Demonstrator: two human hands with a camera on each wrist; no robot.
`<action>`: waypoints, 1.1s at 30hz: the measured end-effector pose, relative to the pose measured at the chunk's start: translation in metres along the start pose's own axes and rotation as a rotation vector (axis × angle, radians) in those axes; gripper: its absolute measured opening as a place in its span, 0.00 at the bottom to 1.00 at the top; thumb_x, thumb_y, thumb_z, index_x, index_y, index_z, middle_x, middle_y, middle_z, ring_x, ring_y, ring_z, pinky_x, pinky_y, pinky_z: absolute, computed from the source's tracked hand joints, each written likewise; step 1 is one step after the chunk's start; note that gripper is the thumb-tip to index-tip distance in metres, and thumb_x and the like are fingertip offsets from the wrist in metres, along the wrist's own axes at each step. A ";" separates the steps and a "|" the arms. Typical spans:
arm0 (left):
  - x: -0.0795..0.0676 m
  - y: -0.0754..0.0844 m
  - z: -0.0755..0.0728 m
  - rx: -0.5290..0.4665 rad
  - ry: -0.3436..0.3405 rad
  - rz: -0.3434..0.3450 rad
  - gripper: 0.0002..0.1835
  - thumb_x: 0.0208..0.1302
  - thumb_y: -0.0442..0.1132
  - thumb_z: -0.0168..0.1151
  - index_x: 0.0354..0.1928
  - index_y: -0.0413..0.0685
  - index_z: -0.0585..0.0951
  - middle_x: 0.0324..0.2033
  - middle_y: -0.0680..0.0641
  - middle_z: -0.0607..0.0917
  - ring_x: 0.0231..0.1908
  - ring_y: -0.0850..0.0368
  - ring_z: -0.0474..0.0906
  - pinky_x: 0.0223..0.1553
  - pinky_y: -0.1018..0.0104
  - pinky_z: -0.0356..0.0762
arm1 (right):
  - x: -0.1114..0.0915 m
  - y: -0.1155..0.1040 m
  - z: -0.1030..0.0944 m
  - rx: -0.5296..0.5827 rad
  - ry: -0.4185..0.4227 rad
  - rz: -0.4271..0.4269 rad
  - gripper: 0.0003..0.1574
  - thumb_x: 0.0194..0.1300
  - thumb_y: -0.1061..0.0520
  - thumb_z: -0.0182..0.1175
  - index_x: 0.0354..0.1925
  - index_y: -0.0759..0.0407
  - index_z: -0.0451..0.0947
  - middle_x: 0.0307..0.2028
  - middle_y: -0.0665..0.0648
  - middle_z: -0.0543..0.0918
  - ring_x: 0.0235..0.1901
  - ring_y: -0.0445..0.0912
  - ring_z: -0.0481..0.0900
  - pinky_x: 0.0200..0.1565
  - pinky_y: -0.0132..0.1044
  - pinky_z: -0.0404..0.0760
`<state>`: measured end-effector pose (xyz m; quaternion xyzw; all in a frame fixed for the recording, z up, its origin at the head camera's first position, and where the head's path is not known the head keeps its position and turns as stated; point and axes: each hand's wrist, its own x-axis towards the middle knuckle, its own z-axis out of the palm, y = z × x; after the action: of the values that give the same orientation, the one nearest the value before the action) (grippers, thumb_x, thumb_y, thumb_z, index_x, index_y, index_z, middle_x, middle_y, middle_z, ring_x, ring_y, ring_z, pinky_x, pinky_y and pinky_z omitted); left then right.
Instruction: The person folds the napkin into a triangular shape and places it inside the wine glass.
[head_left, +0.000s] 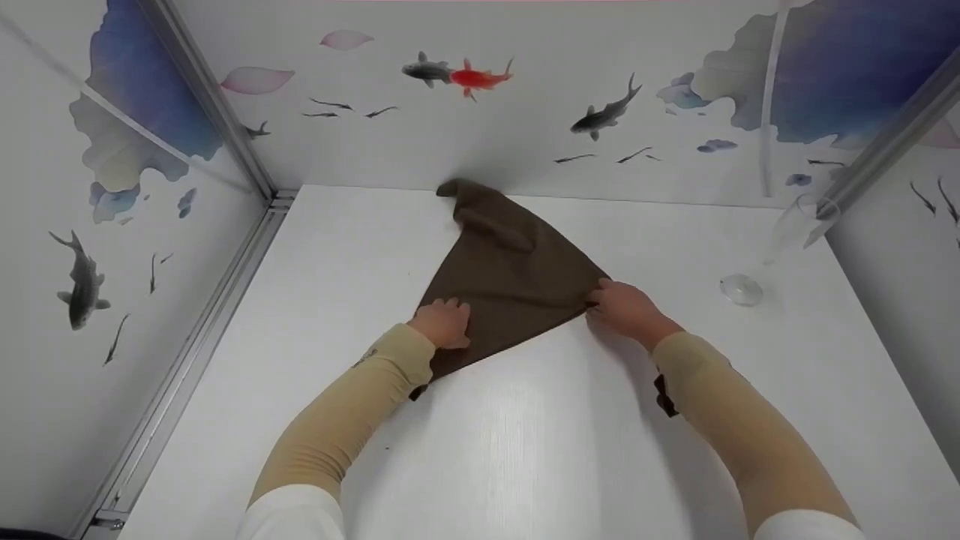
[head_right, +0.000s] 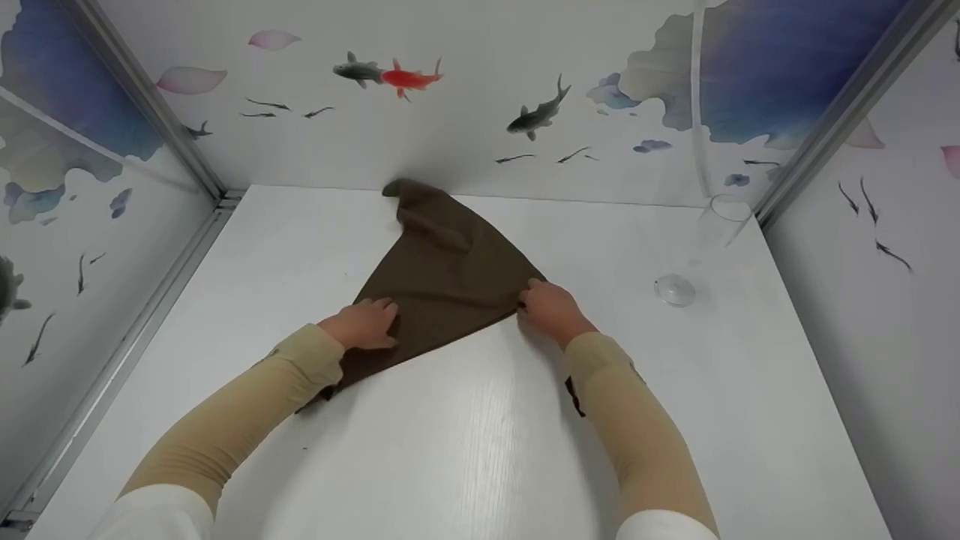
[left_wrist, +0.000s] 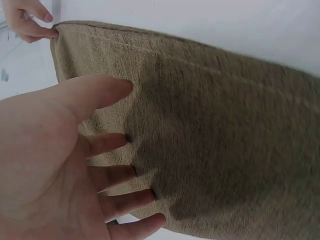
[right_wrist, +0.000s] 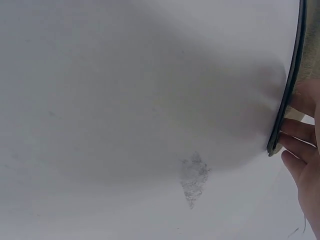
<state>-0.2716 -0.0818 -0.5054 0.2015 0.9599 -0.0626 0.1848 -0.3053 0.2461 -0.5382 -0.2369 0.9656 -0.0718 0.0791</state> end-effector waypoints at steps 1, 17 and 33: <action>0.000 0.001 0.000 0.000 0.014 -0.009 0.29 0.67 0.52 0.60 0.60 0.35 0.73 0.56 0.38 0.77 0.55 0.42 0.73 0.51 0.51 0.76 | -0.001 -0.001 0.000 0.007 0.002 0.004 0.12 0.69 0.59 0.59 0.46 0.64 0.83 0.36 0.57 0.76 0.36 0.51 0.75 0.43 0.48 0.76; 0.008 0.007 0.001 -0.124 0.079 -0.104 0.34 0.68 0.55 0.59 0.56 0.27 0.75 0.54 0.30 0.72 0.49 0.40 0.77 0.48 0.53 0.79 | -0.006 -0.008 0.003 0.033 0.027 -0.010 0.07 0.65 0.58 0.63 0.31 0.60 0.78 0.30 0.55 0.71 0.31 0.50 0.69 0.37 0.46 0.73; 0.023 0.027 0.002 0.006 0.098 -0.192 0.31 0.70 0.60 0.53 0.45 0.34 0.84 0.44 0.36 0.80 0.45 0.44 0.77 0.46 0.53 0.78 | -0.018 -0.010 0.011 0.008 0.055 -0.081 0.07 0.65 0.60 0.62 0.38 0.63 0.81 0.31 0.54 0.70 0.31 0.48 0.68 0.37 0.45 0.73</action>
<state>-0.2795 -0.0494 -0.5168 0.1120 0.9824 -0.0729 0.1304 -0.2827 0.2450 -0.5453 -0.2733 0.9568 -0.0851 0.0505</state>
